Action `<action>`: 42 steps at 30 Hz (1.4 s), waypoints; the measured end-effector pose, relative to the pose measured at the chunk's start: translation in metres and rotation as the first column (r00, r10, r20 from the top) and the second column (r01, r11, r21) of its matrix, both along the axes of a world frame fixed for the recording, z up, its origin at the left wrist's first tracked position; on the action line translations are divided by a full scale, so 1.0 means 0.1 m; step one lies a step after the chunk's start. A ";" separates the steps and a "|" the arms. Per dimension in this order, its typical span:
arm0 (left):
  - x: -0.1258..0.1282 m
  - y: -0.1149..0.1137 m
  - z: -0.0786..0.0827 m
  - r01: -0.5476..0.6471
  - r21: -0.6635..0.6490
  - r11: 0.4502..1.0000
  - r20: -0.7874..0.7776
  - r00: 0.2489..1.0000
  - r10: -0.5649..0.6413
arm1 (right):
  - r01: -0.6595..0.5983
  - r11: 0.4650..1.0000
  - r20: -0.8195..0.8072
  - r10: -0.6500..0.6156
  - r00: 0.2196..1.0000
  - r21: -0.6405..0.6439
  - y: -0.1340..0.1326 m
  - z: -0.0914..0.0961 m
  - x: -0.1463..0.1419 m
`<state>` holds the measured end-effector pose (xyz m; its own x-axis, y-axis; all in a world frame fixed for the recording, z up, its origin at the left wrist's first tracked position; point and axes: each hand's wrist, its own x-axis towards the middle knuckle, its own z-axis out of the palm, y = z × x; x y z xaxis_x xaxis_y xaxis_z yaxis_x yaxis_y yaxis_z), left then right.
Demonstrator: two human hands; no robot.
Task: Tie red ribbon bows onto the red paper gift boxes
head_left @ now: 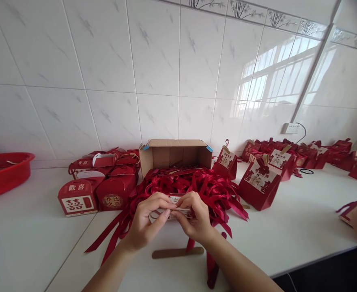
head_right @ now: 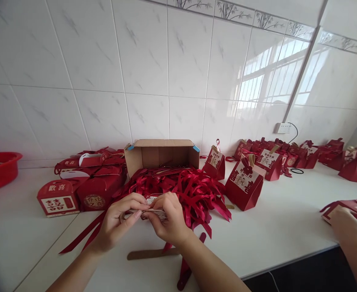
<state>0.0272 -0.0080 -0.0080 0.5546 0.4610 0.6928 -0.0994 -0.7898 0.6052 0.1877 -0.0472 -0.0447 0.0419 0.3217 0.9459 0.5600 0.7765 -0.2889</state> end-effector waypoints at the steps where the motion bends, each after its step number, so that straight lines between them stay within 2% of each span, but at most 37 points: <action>1: 0.00 0.00 0.00 -0.002 0.000 1.000 -0.001 1.000 0.002 | 0.002 1.000 0.002 -0.002 1.000 -0.003 0.00 0.00 0.00; 5: 0.01 -0.01 -0.01 -0.045 -0.012 0.999 -0.002 0.999 0.045 | -0.012 1.000 -0.001 0.012 1.000 -0.002 -0.01 0.01 0.00; 8: -0.01 0.02 -0.03 -0.093 -0.070 0.993 -0.003 0.996 0.093 | -0.004 1.000 -0.007 0.004 1.000 0.001 -0.01 0.02 0.01; 15: -0.05 0.13 0.01 -0.034 -0.181 0.983 -0.077 0.997 0.021 | 0.005 0.999 -0.036 -0.006 0.999 -0.033 0.02 0.04 0.01; 21: -0.02 0.13 0.03 -0.040 -0.257 0.966 -0.069 0.997 0.023 | 0.019 0.996 -0.072 -0.026 0.997 -0.090 0.03 0.03 0.03; 28: 0.00 0.15 -0.06 -0.081 -0.253 0.964 0.004 0.996 0.085 | 0.055 0.992 -0.053 -0.062 0.997 -0.116 0.01 0.06 0.05; 33: 0.03 0.12 -0.04 -0.123 -0.242 0.963 -0.022 0.992 0.121 | 0.032 0.999 0.034 -0.031 0.999 -0.034 0.03 0.07 0.06; 36: 0.03 0.10 -0.04 -0.091 -0.240 0.966 -0.024 0.996 0.088 | 0.031 0.999 0.032 -0.031 0.999 0.011 0.06 0.04 0.09; 39: 0.01 0.10 -0.05 -0.013 -0.240 0.971 -0.038 0.999 0.004 | -0.005 1.000 0.005 0.005 1.000 0.009 0.09 0.03 0.12; 42: 0.00 0.12 -0.06 -0.034 -0.207 0.978 -0.064 0.998 0.021 | -0.061 0.998 0.001 0.061 0.998 -0.013 0.09 0.04 0.12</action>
